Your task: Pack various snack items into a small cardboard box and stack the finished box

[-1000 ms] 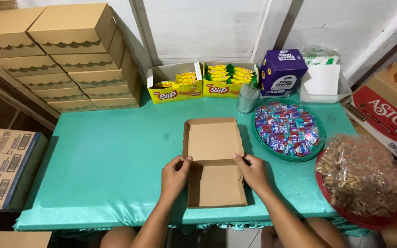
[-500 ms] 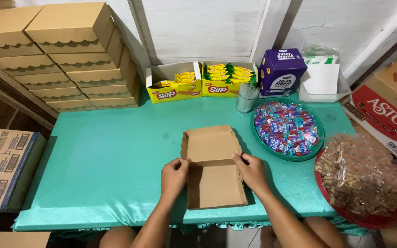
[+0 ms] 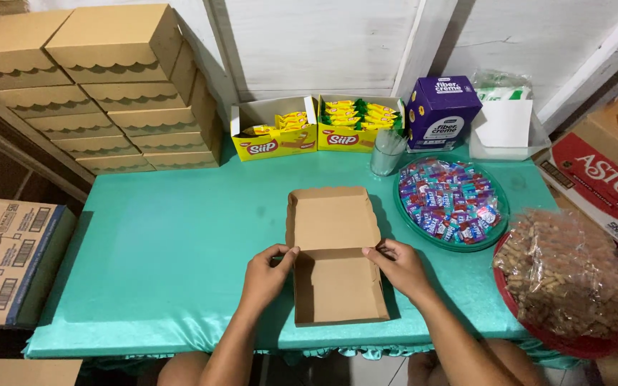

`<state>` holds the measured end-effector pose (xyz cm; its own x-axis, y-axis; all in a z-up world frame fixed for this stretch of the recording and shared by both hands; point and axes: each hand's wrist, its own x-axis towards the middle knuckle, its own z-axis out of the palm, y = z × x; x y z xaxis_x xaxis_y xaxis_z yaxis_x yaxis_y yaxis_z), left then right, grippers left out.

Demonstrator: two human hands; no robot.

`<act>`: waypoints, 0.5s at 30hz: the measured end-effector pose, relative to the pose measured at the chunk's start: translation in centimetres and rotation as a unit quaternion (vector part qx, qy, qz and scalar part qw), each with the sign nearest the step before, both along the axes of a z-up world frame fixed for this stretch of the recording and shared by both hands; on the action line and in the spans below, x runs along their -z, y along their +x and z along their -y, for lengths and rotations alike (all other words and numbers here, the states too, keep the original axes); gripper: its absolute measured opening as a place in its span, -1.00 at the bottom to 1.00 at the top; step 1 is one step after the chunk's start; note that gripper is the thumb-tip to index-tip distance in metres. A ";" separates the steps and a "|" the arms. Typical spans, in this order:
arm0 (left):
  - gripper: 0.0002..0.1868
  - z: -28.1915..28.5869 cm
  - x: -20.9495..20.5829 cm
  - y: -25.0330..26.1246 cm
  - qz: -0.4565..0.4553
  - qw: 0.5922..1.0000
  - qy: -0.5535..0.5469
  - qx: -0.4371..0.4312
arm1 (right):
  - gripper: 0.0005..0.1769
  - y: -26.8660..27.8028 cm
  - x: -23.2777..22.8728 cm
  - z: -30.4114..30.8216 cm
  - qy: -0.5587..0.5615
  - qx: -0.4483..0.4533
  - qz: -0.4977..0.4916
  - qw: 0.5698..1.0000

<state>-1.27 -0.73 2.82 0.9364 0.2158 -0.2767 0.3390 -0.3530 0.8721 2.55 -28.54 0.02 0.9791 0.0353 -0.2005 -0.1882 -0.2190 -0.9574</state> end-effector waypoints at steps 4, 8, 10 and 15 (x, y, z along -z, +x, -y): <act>-0.76 -0.2 1.1 0.2 -0.007 1.000 -0.003 -0.003 | -0.76 0.4 0.7 0.5 -0.016 0.001 -0.026 1.000; -0.72 -0.7 2.7 0.6 -0.009 1.000 -0.019 -0.006 | -0.72 0.2 0.8 0.2 -0.015 0.000 -0.033 0.999; -0.71 -1.0 3.1 0.9 -0.007 1.000 -0.027 0.000 | -0.70 0.6 1.0 0.5 -0.017 0.010 -0.029 0.999; -0.67 0.3 2.3 0.8 0.031 0.999 0.023 -0.030 | -0.56 0.0 -1.5 4.9 0.043 0.036 0.005 0.998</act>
